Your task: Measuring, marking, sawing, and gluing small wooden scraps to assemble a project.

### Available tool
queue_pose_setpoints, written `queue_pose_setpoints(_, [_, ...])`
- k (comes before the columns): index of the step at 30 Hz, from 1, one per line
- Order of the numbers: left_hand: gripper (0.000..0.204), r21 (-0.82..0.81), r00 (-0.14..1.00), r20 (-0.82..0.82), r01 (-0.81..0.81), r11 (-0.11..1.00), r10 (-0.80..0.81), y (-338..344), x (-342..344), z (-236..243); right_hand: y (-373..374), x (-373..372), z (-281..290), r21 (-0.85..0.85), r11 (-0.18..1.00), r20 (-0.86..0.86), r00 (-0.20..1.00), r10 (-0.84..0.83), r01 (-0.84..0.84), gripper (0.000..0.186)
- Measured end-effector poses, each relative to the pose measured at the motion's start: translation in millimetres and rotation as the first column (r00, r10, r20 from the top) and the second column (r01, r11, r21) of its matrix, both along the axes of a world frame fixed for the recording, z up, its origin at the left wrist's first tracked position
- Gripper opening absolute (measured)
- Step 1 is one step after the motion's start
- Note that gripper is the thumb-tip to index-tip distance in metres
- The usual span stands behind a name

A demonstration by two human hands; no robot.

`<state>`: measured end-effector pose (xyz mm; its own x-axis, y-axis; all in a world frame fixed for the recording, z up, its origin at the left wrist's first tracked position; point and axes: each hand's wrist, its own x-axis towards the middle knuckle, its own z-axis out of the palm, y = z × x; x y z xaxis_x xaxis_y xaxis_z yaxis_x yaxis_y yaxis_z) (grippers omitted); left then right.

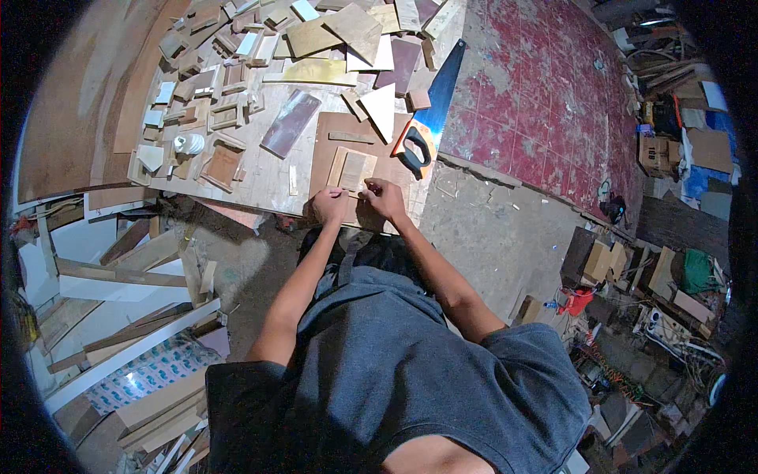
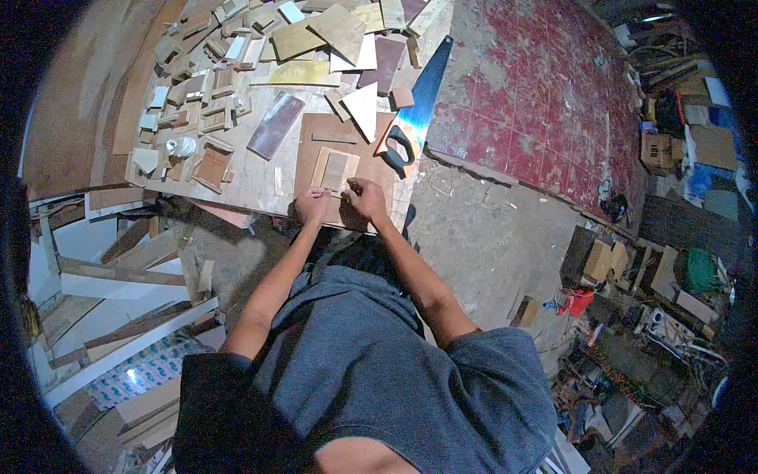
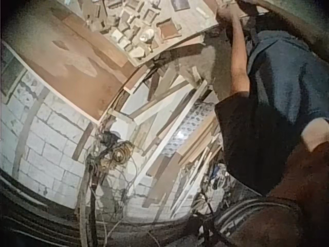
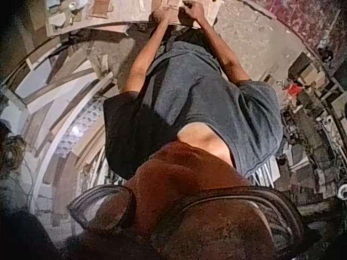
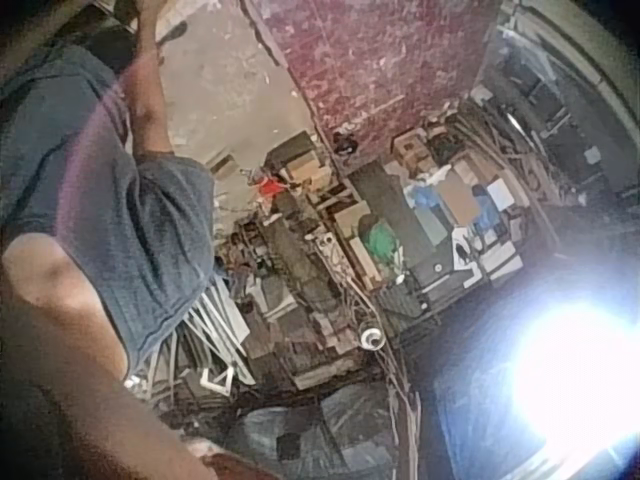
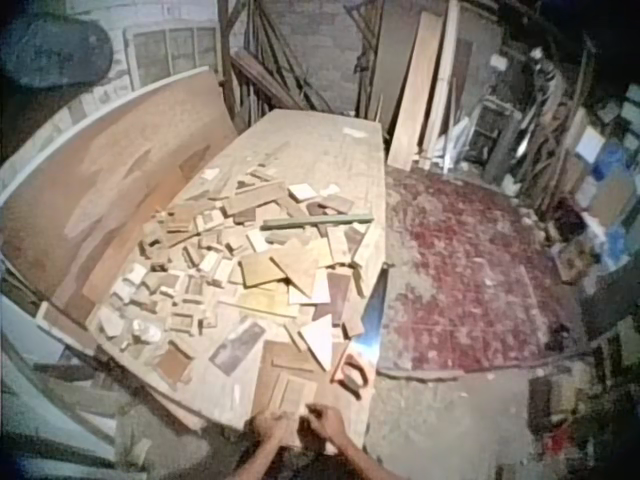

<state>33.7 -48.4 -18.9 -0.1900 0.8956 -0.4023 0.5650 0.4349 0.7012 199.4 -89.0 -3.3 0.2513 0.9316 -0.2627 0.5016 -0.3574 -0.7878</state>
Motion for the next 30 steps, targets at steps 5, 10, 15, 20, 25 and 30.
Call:
queue_pose_setpoints(5, [0.023,0.027,0.992,-0.017,0.122,0.992,-0.122,-5.7,2.1,17.6,-2.3,4.5,1.5,-0.052,0.999,-0.036,0.999,-0.018,0.016,0.037])
queue_pose_setpoints(10, [0.021,0.059,0.974,-0.119,0.202,0.978,-0.194,-5.4,0.7,29.1,-1.3,1.4,-0.8,-0.055,0.998,-0.099,0.994,-0.038,0.033,0.037])
queue_pose_setpoints(15, [0.017,0.074,0.944,-0.221,0.268,0.960,-0.247,-5.4,1.0,34.8,-2.1,0.7,-4.6,0.023,1.000,-0.036,0.999,-0.019,0.020,0.034])
queue_pose_setpoints(20, [0.017,0.107,0.925,-0.262,0.310,0.945,-0.274,-5.3,2.2,35.0,-0.7,0.7,-4.6,0.002,1.000,-0.062,0.998,-0.030,0.030,0.036])
queue_pose_setpoints(25, [0.017,0.112,0.910,-0.302,0.330,0.937,-0.284,-6.7,2.8,34.9,-1.3,0.9,-0.8,0.000,1.000,-0.049,0.998,-0.026,0.026,0.037])
queue_pose_setpoints(30, [0.017,0.110,0.913,-0.293,0.329,0.938,-0.286,-6.9,2.6,33.1,-0.9,1.4,1.5,-0.030,1.000,-0.054,0.998,-0.009,0.007,0.036])
